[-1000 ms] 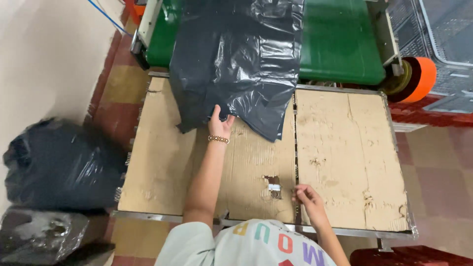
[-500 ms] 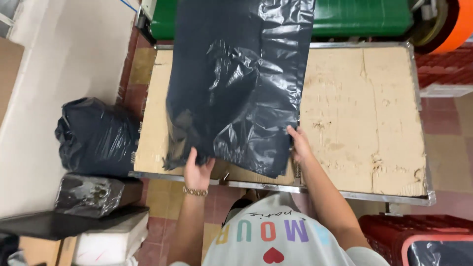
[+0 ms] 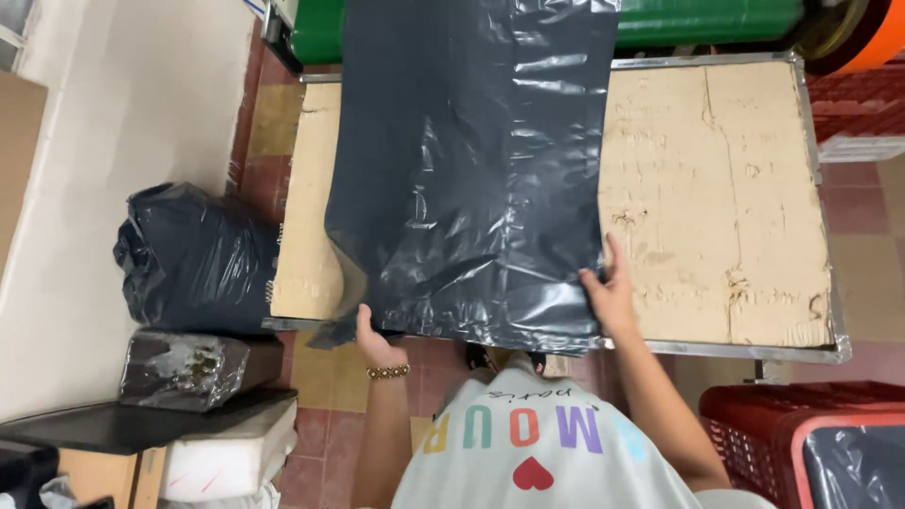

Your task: Folding plastic bags and placing them into a storage basket

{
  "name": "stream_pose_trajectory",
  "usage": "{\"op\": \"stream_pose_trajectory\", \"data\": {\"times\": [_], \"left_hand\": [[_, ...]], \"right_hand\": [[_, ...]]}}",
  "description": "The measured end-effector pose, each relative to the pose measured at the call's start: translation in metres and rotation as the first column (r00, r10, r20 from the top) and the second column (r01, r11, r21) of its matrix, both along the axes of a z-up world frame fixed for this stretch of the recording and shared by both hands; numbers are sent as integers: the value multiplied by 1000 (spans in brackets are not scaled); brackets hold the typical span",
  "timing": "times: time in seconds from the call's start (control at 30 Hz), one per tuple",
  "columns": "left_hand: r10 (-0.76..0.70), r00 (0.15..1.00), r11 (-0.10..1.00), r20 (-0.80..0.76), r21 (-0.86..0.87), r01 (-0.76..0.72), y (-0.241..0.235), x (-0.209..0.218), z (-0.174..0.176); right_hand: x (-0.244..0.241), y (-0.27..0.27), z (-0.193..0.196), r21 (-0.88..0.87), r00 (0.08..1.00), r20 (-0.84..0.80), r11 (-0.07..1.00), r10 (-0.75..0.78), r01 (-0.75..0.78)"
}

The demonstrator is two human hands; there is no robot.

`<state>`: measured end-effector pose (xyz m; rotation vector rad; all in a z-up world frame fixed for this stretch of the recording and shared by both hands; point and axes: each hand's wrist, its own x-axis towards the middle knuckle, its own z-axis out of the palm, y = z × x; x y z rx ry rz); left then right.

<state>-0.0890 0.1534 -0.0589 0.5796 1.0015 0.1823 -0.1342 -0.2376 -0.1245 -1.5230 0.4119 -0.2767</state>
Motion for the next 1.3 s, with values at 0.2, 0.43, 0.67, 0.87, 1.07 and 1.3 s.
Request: {"op": "stream_pose_trajectory", "data": {"times": [0.2, 0.43, 0.67, 0.87, 1.07, 1.3], "left_hand": [[-312, 950, 711, 4, 665, 230, 154, -130, -45], [-671, 631, -267, -391, 920, 286, 196, -163, -39], [-768, 640, 131, -8, 977, 170, 9, 47, 168], [-986, 138, -118, -90, 969, -219, -51, 285, 140], [-764, 370, -531, -528, 841, 106, 19, 251, 70], [-301, 335, -570, -893, 450, 688, 127, 130, -95]], "right_hand": [[-65, -42, 139, -80, 991, 5, 988, 132, -132], [-116, -57, 209, -336, 701, 486, 852, 522, -402], [2, -33, 190, 68, 885, 436, 975, 162, -211], [131, -64, 186, 396, 953, 278, 918, -121, 1], [151, -110, 61, -297, 965, 262, 953, 24, 57], [30, -141, -96, -599, 769, -582, 779, -265, -185]]}}
